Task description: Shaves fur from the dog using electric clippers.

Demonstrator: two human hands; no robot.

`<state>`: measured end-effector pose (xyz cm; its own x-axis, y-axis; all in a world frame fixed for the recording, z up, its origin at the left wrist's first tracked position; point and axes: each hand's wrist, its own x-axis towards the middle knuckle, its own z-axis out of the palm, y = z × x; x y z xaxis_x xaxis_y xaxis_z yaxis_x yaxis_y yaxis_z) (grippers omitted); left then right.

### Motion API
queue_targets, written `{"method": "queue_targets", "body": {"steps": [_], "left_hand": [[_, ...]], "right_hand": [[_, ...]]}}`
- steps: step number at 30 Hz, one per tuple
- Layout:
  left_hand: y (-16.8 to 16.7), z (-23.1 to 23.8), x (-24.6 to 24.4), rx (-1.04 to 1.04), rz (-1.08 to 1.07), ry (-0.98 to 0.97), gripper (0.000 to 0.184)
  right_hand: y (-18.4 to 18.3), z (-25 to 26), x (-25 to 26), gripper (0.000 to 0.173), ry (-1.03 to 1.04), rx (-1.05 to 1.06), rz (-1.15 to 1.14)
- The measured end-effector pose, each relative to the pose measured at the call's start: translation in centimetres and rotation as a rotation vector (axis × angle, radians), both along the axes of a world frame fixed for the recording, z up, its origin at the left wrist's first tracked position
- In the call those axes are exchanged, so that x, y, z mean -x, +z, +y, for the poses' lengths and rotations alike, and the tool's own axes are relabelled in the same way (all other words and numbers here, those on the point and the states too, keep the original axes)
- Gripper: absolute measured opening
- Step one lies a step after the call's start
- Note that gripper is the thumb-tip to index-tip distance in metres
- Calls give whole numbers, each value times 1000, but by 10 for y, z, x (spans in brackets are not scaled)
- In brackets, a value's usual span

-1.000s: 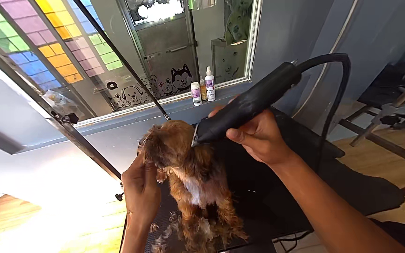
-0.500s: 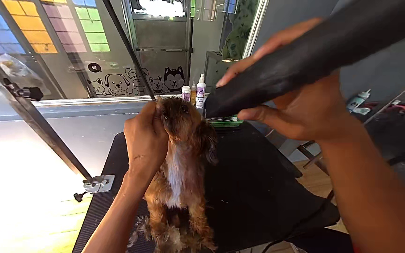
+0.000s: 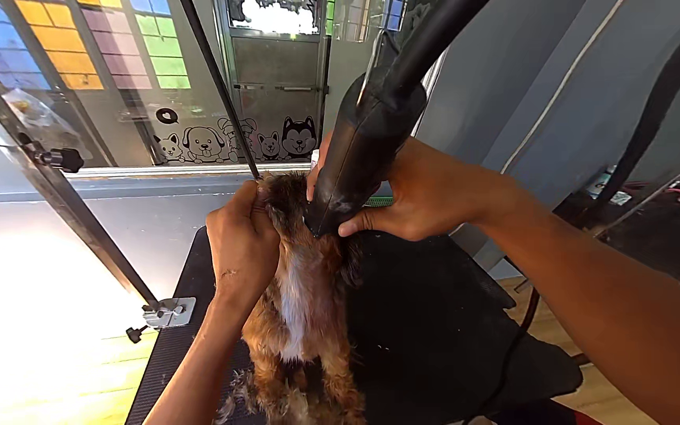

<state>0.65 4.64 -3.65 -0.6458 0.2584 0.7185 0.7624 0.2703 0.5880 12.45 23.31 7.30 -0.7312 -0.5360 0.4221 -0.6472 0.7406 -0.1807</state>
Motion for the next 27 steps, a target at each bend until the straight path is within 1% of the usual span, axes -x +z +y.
{"method": "queue_targets", "body": {"steps": [6, 8, 11, 13, 15, 17, 19, 20, 23, 25, 27], "left_hand": [[-1, -4, 0, -5, -3, -11, 30], [-1, -4, 0, -5, 3, -15, 29], [-2, -5, -1, -7, -13, -30, 27], [-2, -4, -2, -12, -15, -28, 28], [-2, -4, -2, -16, -10, -27, 28], [-2, -5, 0, -16, -1, -29, 28], [-3, -6, 0, -15, -7, -35, 28], [-3, -6, 0, -13, -8, -37, 28], [-5, -7, 1, -26, -19, -41, 28], [-6, -8, 2, -38, -25, -48, 28], [-7, -8, 4, -50, -27, -62, 29]], "right_hand": [[-13, 7, -7, 62, -5, 50, -121], [-12, 9, -12, 65, -30, 140, -81], [-9, 8, -13, 67, -10, 257, 61], [-11, 6, -11, 69, 5, 247, 115], [-17, 3, -8, 68, 4, 185, 107], [-23, 2, -7, 64, 8, 138, 26], [-26, 5, -8, 64, 3, 142, -43], [-25, 7, -10, 64, 9, 168, -48], [-17, 18, -10, 63, 41, 293, 44], [-10, 27, -9, 63, 89, 401, 44], [-7, 34, -5, 63, 128, 443, 27]]}}
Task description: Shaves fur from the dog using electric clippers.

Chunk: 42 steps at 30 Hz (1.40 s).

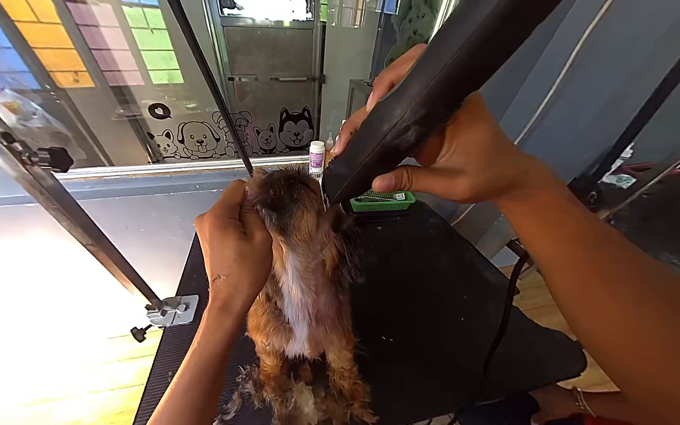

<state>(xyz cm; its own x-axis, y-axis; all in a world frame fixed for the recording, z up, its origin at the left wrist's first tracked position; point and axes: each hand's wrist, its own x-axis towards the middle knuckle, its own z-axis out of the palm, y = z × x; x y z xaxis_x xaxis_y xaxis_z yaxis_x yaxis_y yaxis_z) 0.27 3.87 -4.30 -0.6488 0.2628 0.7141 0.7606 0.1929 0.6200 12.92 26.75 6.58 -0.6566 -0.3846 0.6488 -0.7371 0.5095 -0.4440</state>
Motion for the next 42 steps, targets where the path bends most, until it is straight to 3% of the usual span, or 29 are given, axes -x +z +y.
{"method": "queue_targets", "body": {"steps": [6, 10, 13, 20, 24, 27, 31, 35, 38, 42], "left_hand": [[-4, -6, -6, 23, 13, -11, 29], [-5, -8, -8, 24, 8, -1, 29], [-5, -8, -10, 22, 1, 9, 27], [-7, -10, -19, -50, 24, -63, 28], [-33, -9, -58, -85, -22, -100, 26], [-64, 1, -96, -126, -47, -141, 26], [-94, 21, -136, -161, 2, -170, 28], [-106, 38, -158, -127, 134, -112, 27], [-103, 49, -170, -122, 183, -69, 27], [-95, 59, -182, -93, 221, -31, 25]], "right_hand": [[-13, 2, 2, 54, -90, -178, -94], [-16, 9, 1, 55, -26, -72, -243], [-15, 11, 2, 54, 71, 56, -204], [-23, 18, -13, 57, -6, -13, -164], [-41, 34, -48, 54, -97, 298, 71], [-74, 35, -81, 50, -221, 706, 172], [-132, 20, -105, 43, -296, 1241, 132], [-182, 15, -115, 51, -327, 1677, 4], [-200, 9, -121, 48, -353, 1817, -4], [-208, 3, -131, 46, -351, 1852, -22]]}}
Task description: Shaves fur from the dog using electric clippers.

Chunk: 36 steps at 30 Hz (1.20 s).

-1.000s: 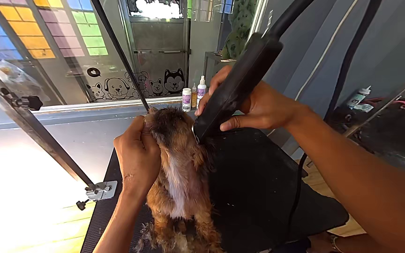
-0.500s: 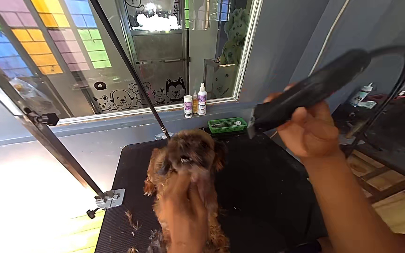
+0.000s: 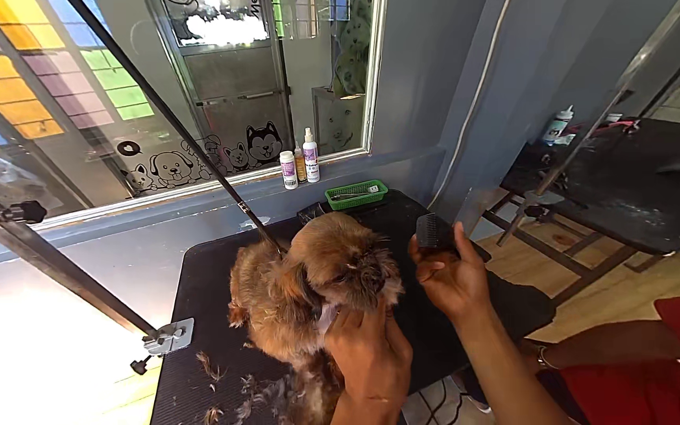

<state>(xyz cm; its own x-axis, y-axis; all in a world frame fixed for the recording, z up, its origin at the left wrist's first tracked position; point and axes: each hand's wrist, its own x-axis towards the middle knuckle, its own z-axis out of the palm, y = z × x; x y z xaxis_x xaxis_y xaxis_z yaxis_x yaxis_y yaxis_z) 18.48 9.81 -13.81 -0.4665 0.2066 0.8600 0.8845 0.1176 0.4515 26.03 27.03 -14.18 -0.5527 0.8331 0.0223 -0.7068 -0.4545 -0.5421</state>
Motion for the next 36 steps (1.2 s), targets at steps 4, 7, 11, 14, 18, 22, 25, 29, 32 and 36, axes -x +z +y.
{"method": "queue_targets", "body": {"steps": [4, 7, 11, 14, 18, 22, 25, 29, 32, 36], "left_hand": [[8, 7, -7, 48, 30, 24, 30], [9, 15, -12, 57, 50, 27, 33], [8, 24, -14, 46, 39, 26, 34], [10, 29, -12, 32, 25, 32, 35], [13, 30, -6, 50, 14, 36, 32], [14, 30, -3, 62, 19, 53, 30], [15, 29, -1, 64, 9, 55, 30], [12, 29, 0, 50, 6, 68, 33], [10, 30, 1, 65, 7, 74, 33], [13, 30, 3, 82, 26, 104, 31]], "right_hand": [[-2, -3, -6, 50, 22, 49, 10], [-6, -7, -11, 53, 62, 71, 43], [0, -20, -21, 60, 134, 78, 114], [4, -25, -30, 62, 198, 7, 198], [4, -23, -36, 61, 227, -35, 225], [-2, -21, -34, 58, 201, -2, 209], [-5, -23, -30, 57, 203, 38, 210], [-6, -25, -27, 57, 214, 54, 210], [-3, -31, -27, 57, 225, 62, 241], [9, -42, -28, 58, 265, 43, 325]]}}
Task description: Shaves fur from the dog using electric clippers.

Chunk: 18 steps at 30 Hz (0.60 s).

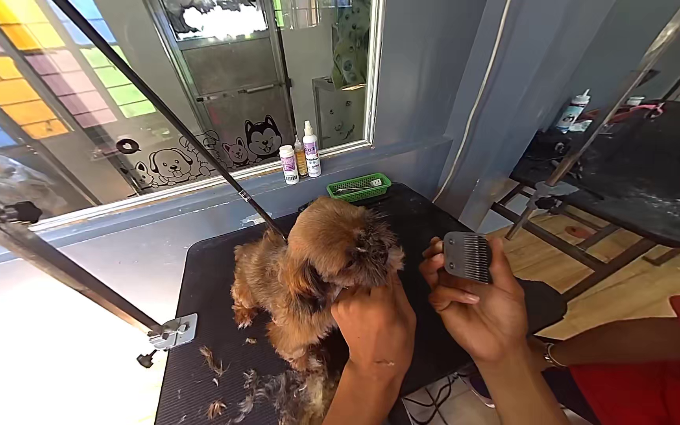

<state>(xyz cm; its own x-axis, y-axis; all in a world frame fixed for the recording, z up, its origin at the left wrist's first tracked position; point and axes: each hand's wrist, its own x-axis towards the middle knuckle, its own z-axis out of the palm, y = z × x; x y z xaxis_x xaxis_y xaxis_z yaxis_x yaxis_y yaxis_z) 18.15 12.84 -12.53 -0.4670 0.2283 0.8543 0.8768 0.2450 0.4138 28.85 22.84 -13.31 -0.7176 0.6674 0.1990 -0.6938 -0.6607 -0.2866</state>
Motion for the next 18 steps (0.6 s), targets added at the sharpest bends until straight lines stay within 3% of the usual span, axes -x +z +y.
{"method": "queue_targets", "body": {"steps": [4, 8, 14, 18], "left_hand": [[22, -5, -1, 110, 36, 88, 33], [78, -28, -7, 399, 119, 128, 32], [153, -52, 26, 744, 320, -206, 21], [210, -24, 71, 1143, 70, -318, 26]], "right_hand": [[11, -11, -2, 61, 44, -75, 86], [12, -21, 0, 63, 50, -109, 141], [5, -42, 10, 48, -143, -227, 41], [-11, -50, 24, 48, -305, -357, -36]]}}
